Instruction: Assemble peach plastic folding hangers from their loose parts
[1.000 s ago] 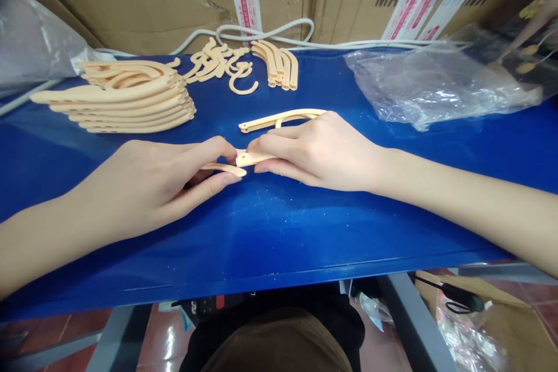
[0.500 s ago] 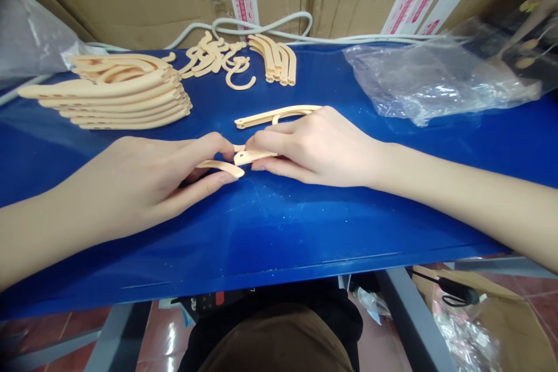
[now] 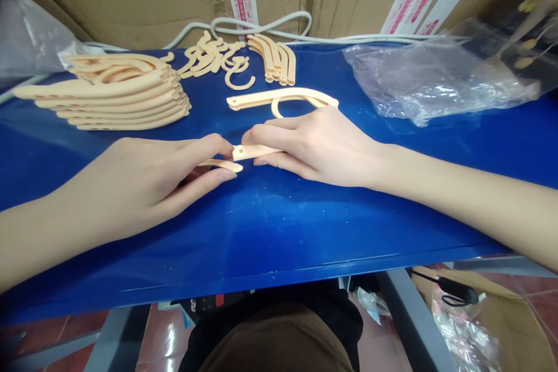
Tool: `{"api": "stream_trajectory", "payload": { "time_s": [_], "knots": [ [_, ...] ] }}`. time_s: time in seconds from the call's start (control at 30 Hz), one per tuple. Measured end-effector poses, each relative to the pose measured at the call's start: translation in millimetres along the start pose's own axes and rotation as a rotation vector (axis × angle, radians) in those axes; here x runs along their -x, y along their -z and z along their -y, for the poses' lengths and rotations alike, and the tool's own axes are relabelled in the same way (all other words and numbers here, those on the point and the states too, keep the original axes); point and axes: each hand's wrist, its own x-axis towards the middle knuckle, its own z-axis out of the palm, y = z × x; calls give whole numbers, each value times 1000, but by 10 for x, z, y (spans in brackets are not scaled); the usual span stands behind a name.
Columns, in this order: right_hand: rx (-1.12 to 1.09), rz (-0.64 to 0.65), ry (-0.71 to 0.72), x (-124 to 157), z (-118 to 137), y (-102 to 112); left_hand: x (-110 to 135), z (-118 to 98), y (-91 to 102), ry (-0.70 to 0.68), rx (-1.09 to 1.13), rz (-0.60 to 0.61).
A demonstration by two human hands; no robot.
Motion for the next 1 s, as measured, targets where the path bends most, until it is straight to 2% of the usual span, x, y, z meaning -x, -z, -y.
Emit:
{"api": "stream_trajectory", "payload": {
  "time_s": [0.1, 0.2, 0.3, 0.53, 1.0],
  "knots": [
    [-1, -19, -15, 1, 17, 5, -22, -8, 29, 10, 9, 32],
    [0, -24, -23, 2, 28, 10, -6, 23, -44, -18, -4, -83],
    [3, -26, -19, 4, 27, 15, 24, 63, -147, -40, -8, -139],
    [41, -65, -21, 8, 21, 18, 42, 78, -172, -52, -5, -155],
    [57, -55, 34, -18, 43, 10, 43, 123, -213, -81, -70, -173]
  ]
}}
